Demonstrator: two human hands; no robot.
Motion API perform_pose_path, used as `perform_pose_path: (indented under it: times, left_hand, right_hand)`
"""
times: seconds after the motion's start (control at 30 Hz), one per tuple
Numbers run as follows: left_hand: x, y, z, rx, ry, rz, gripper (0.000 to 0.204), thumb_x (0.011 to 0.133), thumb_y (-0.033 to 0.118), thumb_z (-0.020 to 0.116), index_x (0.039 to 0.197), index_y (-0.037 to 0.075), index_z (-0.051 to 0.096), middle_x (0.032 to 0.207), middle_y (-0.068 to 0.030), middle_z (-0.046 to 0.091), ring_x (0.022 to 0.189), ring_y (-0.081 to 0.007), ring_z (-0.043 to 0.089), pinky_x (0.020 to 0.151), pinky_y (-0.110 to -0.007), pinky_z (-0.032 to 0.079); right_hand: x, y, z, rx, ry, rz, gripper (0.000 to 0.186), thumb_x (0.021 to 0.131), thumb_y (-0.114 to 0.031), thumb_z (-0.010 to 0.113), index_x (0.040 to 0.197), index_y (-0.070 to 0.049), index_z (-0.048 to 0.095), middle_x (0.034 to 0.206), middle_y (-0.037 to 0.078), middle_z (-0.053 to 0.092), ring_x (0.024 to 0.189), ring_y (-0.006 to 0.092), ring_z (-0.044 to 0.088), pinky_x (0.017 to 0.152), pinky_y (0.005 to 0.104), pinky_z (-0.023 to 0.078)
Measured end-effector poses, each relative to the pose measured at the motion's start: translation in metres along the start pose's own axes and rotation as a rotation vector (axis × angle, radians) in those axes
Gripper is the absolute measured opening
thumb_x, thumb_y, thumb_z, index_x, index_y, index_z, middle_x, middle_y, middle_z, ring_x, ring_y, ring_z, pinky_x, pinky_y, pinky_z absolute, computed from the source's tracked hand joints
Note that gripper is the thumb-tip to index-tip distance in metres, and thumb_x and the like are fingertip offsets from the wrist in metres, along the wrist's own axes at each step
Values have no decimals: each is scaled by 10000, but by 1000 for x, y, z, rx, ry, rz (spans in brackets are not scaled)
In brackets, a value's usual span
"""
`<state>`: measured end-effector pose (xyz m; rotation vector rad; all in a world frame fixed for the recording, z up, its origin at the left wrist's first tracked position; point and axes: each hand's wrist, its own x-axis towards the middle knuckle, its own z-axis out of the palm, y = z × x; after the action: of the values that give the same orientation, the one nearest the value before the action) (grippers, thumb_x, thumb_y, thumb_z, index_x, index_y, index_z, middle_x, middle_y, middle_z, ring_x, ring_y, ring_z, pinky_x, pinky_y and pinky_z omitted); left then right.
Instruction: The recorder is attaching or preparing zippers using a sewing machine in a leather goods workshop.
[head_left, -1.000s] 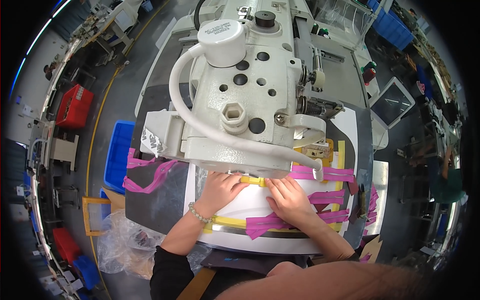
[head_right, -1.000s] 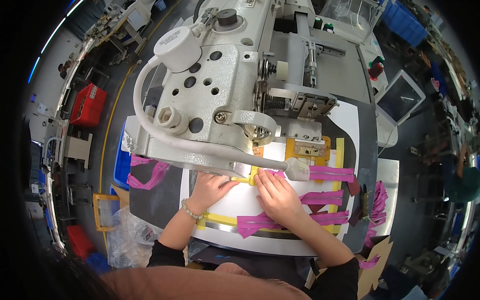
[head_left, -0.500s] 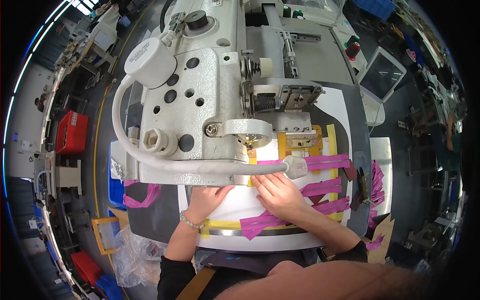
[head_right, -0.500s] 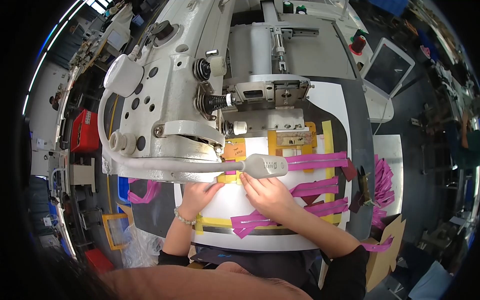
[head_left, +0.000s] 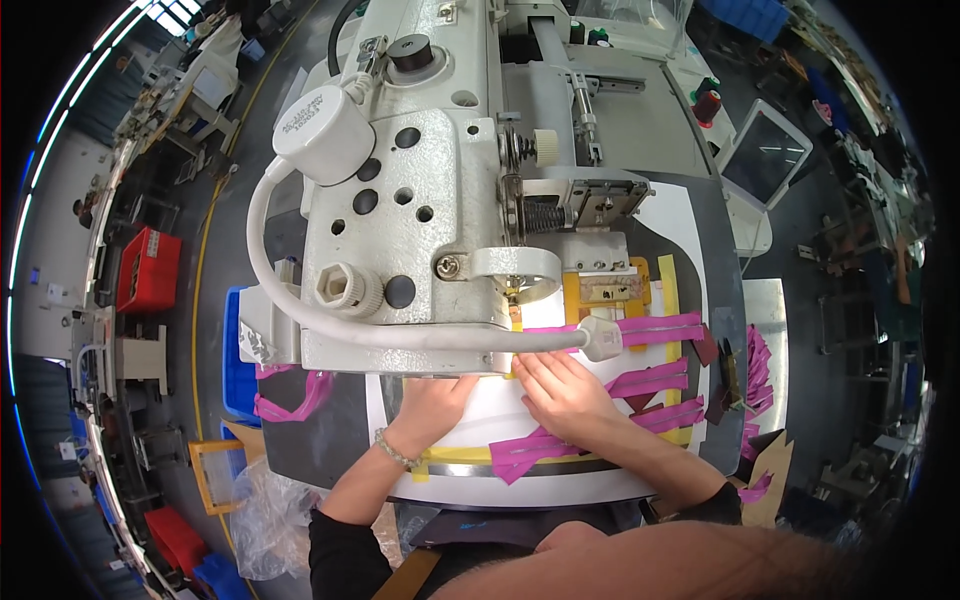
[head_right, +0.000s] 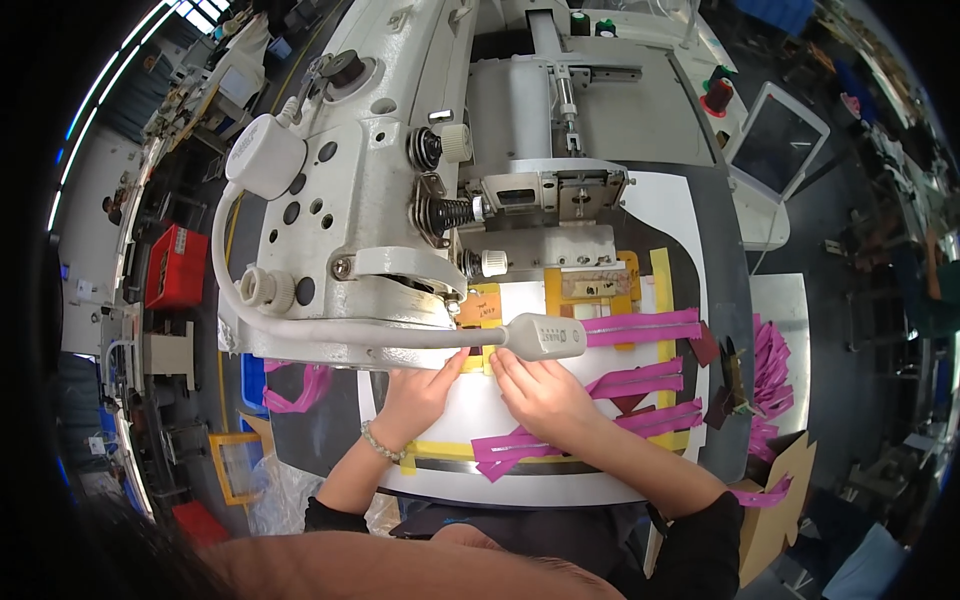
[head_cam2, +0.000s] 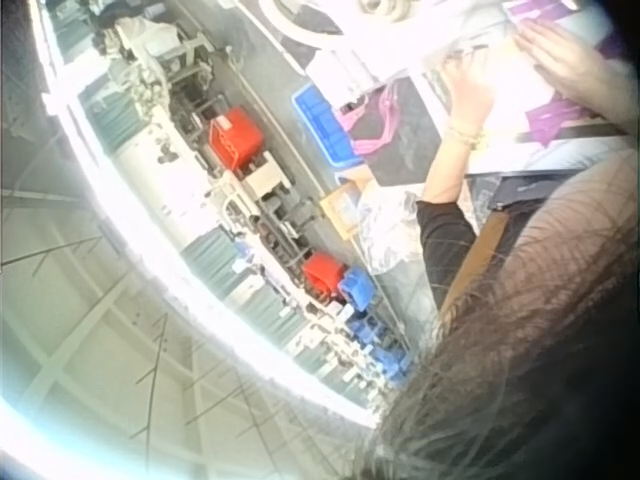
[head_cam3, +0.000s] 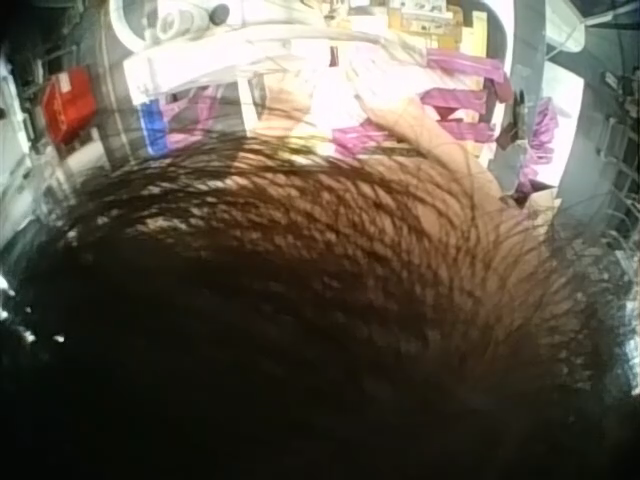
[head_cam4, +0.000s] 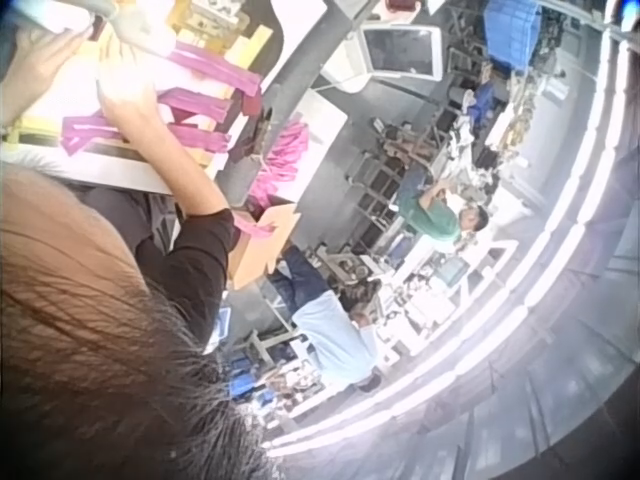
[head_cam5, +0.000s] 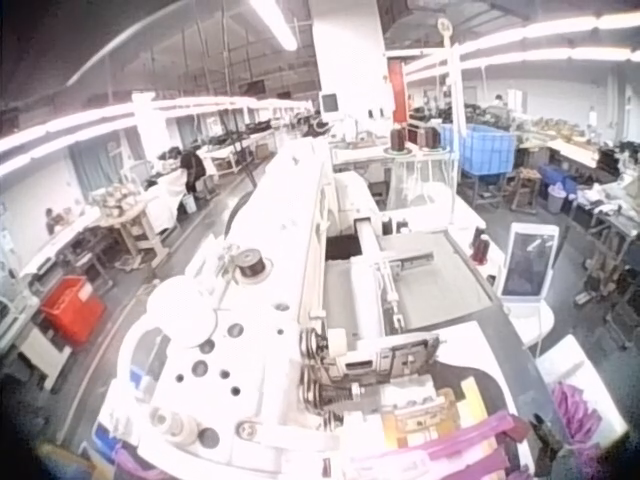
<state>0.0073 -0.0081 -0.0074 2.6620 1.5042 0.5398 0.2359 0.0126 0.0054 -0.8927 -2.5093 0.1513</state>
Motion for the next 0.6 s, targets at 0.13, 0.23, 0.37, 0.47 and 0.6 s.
perform_pose_path:
  times: [0.13, 0.23, 0.37, 0.47, 0.6]
  left_hand:
    - [1, 10, -3, 199, -7, 34, 402, 793, 90, 585, 1190, 86, 649, 1005, -18, 676, 966, -149, 606, 962, -409, 341]
    - [0, 13, -4, 279, -13, 46, 399, 806, 108, 568, 1196, 97, 649, 999, 5, 670, 971, -128, 597, 977, -412, 318]
    - [0, 8, -2, 247, 6, 62, 392, 803, 113, 568, 1184, 98, 656, 1023, 20, 662, 966, -120, 594, 983, -431, 322]
    - [1, 6, -1, 224, 8, 70, 383, 800, 115, 574, 1172, 108, 665, 1003, 30, 662, 936, -111, 595, 992, -431, 325]
    - [2, 3, -5, 185, 5, 77, 406, 788, 107, 573, 1185, 127, 658, 972, 41, 658, 902, -100, 590, 940, -396, 353]
  right_hand:
    - [1, -5, -5, -95, -9, -18, 363, 781, -118, 558, 1101, 46, 611, 1139, 149, 613, 918, 195, 601, 828, 318, 466]
    - [1, -7, -8, -146, -49, -21, 373, 782, -130, 551, 1107, 44, 611, 1161, 156, 609, 921, 189, 585, 845, 324, 452]
    - [1, -8, -8, -143, -68, -12, 363, 797, -129, 558, 1113, 42, 609, 1173, 156, 605, 911, 189, 575, 849, 330, 447]
    - [0, -7, -5, -137, -75, -8, 352, 807, -134, 574, 1113, 36, 609, 1185, 156, 601, 915, 190, 576, 843, 332, 445]
    - [0, -7, -4, -165, -58, -17, 360, 801, -152, 598, 1113, 28, 607, 1205, 157, 591, 925, 196, 575, 829, 335, 444]
